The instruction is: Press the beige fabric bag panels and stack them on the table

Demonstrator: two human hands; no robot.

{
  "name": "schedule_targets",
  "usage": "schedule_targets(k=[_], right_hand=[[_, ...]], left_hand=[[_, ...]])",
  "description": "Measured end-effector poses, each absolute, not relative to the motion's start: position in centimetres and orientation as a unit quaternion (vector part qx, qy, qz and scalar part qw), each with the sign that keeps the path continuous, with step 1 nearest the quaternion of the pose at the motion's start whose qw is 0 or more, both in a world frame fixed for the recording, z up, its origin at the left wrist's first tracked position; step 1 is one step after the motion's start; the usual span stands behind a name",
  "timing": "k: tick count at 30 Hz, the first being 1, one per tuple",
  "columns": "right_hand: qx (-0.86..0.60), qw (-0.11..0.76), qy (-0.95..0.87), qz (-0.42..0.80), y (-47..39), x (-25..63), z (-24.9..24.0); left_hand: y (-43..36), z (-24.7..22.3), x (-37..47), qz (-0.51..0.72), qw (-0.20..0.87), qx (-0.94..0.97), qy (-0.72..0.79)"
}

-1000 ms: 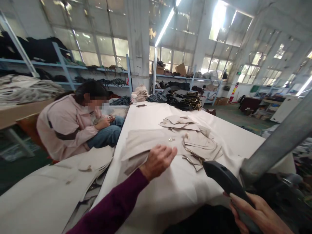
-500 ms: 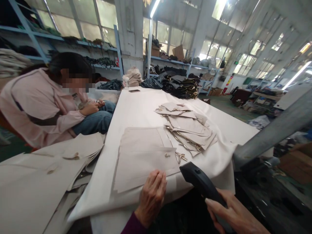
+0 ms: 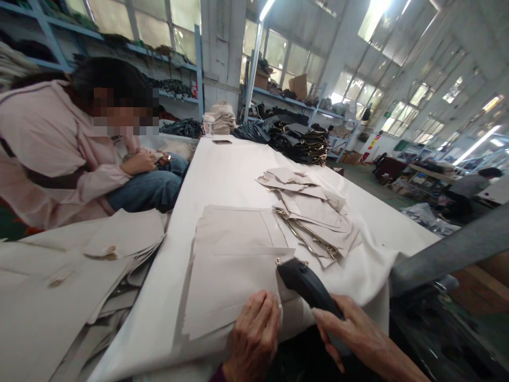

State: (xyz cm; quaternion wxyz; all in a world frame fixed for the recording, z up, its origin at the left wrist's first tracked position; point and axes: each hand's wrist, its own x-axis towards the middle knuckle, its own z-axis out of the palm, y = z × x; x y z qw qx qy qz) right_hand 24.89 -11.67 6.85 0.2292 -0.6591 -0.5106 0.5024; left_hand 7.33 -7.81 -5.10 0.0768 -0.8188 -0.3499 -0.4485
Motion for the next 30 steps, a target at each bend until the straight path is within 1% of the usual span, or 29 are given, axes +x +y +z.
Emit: schedule_targets(k=[5,7,12,14,18,20,24,27,30], right_hand=[[-0.676,0.248,-0.509,0.471,-10.8,25.6,8.1],[-0.675,0.241,-0.521,0.463,-10.4,25.8,8.6],[-0.648,0.230,-0.530,0.496,-8.4,25.1,8.1],[-0.651,0.246,-0.514,0.502,-7.6,24.7,8.0],[-0.679,0.296,-0.496,0.453,-7.2,25.0,8.7],[-0.689,0.307,-0.475,0.453,-7.8,26.0,9.1],[-0.668,0.313,-0.458,0.496,-10.0,28.0,8.7],[-0.643,0.308,-0.492,0.499,-11.2,28.4,8.0],[-0.629,0.303,-0.510,0.502,-11.4,27.8,7.5]], left_hand=[[-7.7,-5.7,7.5,-0.453,0.078,-0.813,-0.358],[-7.7,-5.7,7.6,-0.454,0.076,-0.811,-0.361],[-7.7,-5.4,7.5,-0.463,0.077,-0.806,-0.360],[-7.7,-5.4,7.5,-0.453,0.077,-0.812,-0.360],[-8.1,-5.5,7.5,-0.445,0.067,-0.815,-0.365],[-8.1,-4.7,7.3,-0.425,0.049,-0.824,-0.371],[-6.8,-0.8,6.1,-0.302,-0.027,-0.869,-0.391],[-4.4,2.3,5.4,-0.258,-0.015,-0.865,-0.431],[-1.7,2.9,5.3,-0.255,0.006,-0.837,-0.484]])
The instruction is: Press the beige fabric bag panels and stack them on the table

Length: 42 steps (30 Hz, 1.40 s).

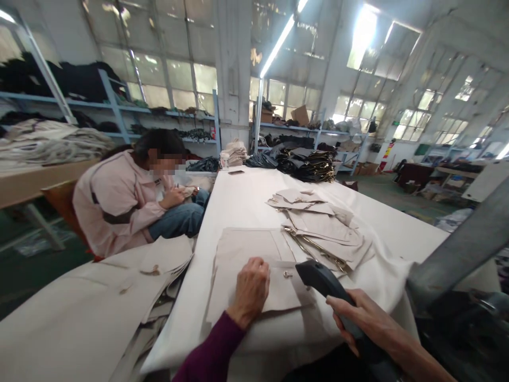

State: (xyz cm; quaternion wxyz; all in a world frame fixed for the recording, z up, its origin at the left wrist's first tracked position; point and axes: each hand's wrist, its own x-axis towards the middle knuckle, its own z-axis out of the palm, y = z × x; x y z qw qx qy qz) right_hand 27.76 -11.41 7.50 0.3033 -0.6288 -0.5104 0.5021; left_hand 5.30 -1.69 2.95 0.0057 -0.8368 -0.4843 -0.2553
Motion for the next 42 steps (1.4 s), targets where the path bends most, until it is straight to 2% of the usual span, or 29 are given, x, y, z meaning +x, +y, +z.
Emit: schedule_targets(k=[8,13,16,20,25,27,32,36,39,42], right_hand=[[-0.641,0.284,-0.511,0.497,-8.7,25.5,5.3],[-0.642,0.285,-0.535,0.470,-5.8,24.9,5.4],[-0.638,0.320,-0.529,0.459,-5.1,25.5,6.2],[-0.660,0.337,-0.483,0.468,-7.1,27.3,7.3],[-0.672,0.314,-0.478,0.471,-11.8,29.1,7.3],[-0.680,0.303,-0.488,0.456,-13.0,29.5,7.3],[-0.664,0.329,-0.498,0.450,-14.5,30.3,8.1],[-0.655,0.338,-0.502,0.453,-15.4,30.9,8.7],[-0.650,0.346,-0.501,0.455,-16.2,31.2,8.6],[-0.644,0.337,-0.499,0.471,-16.9,31.3,8.0]], left_hand=[[0.8,-1.2,5.9,-0.257,0.033,-0.811,-0.525],[0.7,-1.6,6.1,-0.252,0.046,-0.807,-0.532],[0.6,-1.4,6.0,-0.260,0.058,-0.805,-0.530],[0.5,-0.9,5.3,-0.264,0.046,-0.818,-0.509],[0.9,-0.5,4.7,-0.227,-0.046,-0.859,-0.456],[1.1,0.6,4.6,-0.190,-0.047,-0.878,-0.436],[2.7,7.6,3.7,-0.165,0.052,-0.887,-0.428],[3.0,12.5,3.1,-0.181,0.224,-0.876,-0.388],[1.3,10.7,4.1,-0.151,0.283,-0.890,-0.324],[-1.9,5.2,5.9,-0.125,0.248,-0.921,-0.272]])
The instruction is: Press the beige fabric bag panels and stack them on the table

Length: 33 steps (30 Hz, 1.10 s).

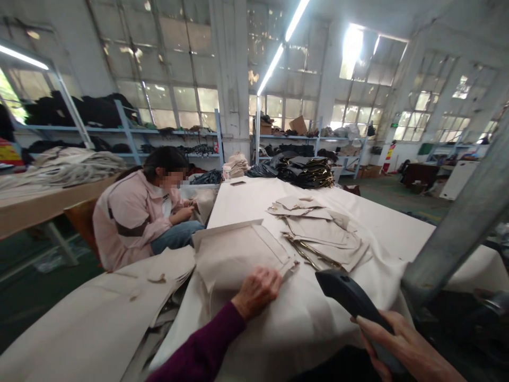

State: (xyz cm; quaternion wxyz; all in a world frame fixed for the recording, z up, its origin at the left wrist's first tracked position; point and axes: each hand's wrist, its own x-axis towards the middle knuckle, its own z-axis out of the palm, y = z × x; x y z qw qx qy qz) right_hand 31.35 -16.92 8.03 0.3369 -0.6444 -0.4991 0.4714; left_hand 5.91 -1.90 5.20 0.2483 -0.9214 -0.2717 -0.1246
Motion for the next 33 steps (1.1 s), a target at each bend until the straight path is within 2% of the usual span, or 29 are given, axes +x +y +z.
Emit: schedule_targets(k=[3,6,14,22,33], right_hand=[[-0.642,0.319,-0.493,0.492,-17.5,31.2,7.4],[-0.643,0.302,-0.492,0.504,-17.7,30.7,6.9],[-0.629,0.282,-0.519,0.505,-16.5,27.1,7.0],[-0.659,0.237,-0.523,0.485,-11.7,24.9,6.5],[-0.714,0.271,-0.482,0.430,-13.3,28.1,8.6]], left_hand=[[-5.2,0.3,7.3,-0.137,0.176,-0.924,-0.309],[-6.9,-1.6,7.8,-0.165,0.131,-0.910,-0.356],[-6.8,-2.2,7.4,-0.207,0.100,-0.897,-0.379],[-6.8,-1.8,7.2,-0.212,0.078,-0.903,-0.364],[-6.8,-1.7,6.8,-0.215,0.068,-0.906,-0.358]])
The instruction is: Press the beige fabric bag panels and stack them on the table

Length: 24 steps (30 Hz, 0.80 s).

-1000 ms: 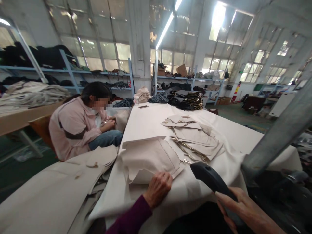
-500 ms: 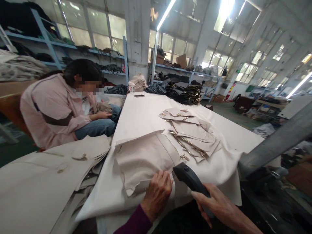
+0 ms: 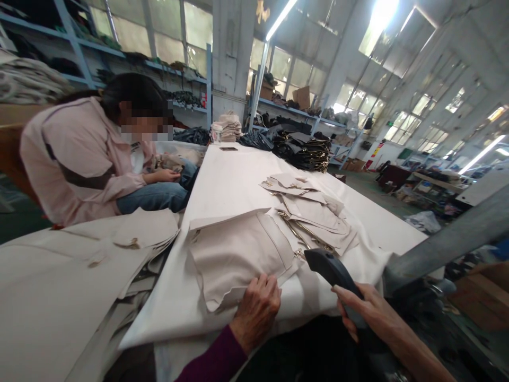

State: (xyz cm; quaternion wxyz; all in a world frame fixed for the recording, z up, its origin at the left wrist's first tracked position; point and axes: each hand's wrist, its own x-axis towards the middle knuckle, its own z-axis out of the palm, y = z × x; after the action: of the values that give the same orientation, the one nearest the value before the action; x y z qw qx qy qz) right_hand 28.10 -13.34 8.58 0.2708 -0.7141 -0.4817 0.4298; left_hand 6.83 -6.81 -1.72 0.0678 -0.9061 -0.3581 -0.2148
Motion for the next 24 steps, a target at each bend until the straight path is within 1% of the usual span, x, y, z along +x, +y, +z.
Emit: schedule_targets(k=[2,5,10,13,16,21,24], right_hand=[[-0.714,0.266,-0.486,0.429,-14.0,28.4,8.8],[-0.689,0.250,-0.502,0.460,-14.6,27.8,8.2],[-0.653,0.226,-0.544,0.476,-13.3,25.5,6.8],[-0.653,0.223,-0.555,0.464,-12.1,25.0,7.0],[-0.659,0.210,-0.542,0.478,-12.1,25.3,7.6],[-0.646,0.221,-0.521,0.512,-12.8,26.5,6.9],[-0.650,0.240,-0.530,0.489,-11.9,26.9,6.1]], left_hand=[[-6.9,-1.7,6.8,-0.212,0.066,-0.907,-0.358],[-6.9,-1.6,6.8,-0.203,0.065,-0.908,-0.361],[-6.9,-1.4,7.0,-0.193,0.068,-0.909,-0.363],[-6.9,-1.3,7.0,-0.194,0.065,-0.909,-0.362],[-6.9,-1.4,7.0,-0.196,0.063,-0.907,-0.368],[-7.0,-1.8,7.1,-0.201,0.063,-0.906,-0.367],[-6.9,-1.8,7.2,-0.214,0.064,-0.900,-0.373]])
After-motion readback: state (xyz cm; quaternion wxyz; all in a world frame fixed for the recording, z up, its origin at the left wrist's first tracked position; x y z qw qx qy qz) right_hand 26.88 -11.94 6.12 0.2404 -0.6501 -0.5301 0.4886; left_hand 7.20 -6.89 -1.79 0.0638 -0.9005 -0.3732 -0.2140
